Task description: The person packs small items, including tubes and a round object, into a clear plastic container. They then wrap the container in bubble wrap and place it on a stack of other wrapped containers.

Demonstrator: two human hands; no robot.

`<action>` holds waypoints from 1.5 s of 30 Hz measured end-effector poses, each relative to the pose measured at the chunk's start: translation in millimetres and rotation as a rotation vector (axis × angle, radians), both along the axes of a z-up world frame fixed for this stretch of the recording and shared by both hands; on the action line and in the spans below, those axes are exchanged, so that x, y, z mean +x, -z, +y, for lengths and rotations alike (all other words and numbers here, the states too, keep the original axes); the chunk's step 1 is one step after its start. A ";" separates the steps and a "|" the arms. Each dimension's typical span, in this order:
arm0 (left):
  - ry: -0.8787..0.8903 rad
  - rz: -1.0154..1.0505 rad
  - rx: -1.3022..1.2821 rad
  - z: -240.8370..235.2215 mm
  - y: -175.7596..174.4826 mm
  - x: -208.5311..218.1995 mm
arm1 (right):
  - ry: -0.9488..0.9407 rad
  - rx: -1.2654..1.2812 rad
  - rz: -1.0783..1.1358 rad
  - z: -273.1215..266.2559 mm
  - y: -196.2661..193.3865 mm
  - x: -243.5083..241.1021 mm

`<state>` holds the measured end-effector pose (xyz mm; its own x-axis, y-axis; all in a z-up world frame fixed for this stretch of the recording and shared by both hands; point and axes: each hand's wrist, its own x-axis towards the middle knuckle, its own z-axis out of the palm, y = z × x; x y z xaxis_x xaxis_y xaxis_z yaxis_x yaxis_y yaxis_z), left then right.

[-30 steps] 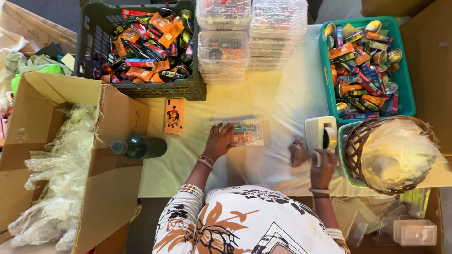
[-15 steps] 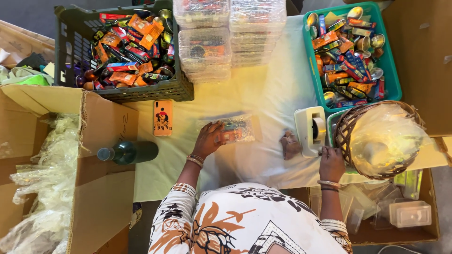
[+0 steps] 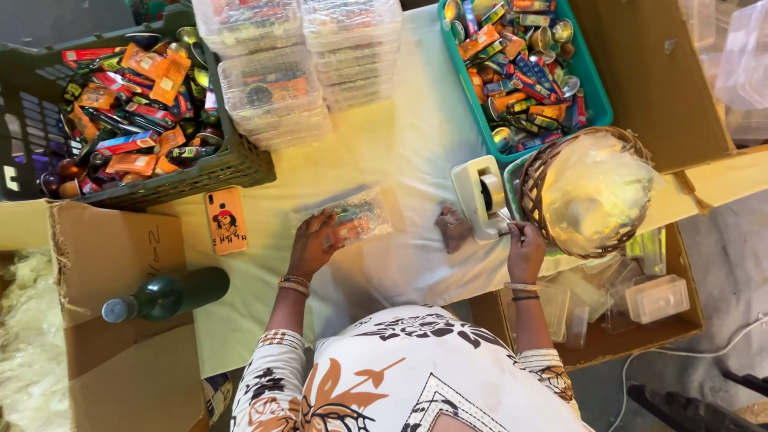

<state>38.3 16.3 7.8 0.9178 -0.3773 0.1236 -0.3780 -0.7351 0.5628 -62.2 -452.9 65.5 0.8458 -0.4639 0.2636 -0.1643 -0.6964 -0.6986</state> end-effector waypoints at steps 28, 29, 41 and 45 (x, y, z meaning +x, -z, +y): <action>-0.038 0.048 -0.070 1.7 5.2 -4.7 | 0.084 1.185 -0.350 7.5 204.2 -57.4; -0.031 0.042 -0.063 2.1 8.1 -4.1 | 0.035 1.019 -0.226 14.5 210.6 -60.3; -0.027 0.041 -0.060 3.4 8.0 -5.9 | -0.697 0.311 0.091 186.7 66.5 26.2; -0.030 0.025 -0.059 3.2 13.8 -6.6 | -0.822 0.266 0.113 232.2 72.6 63.2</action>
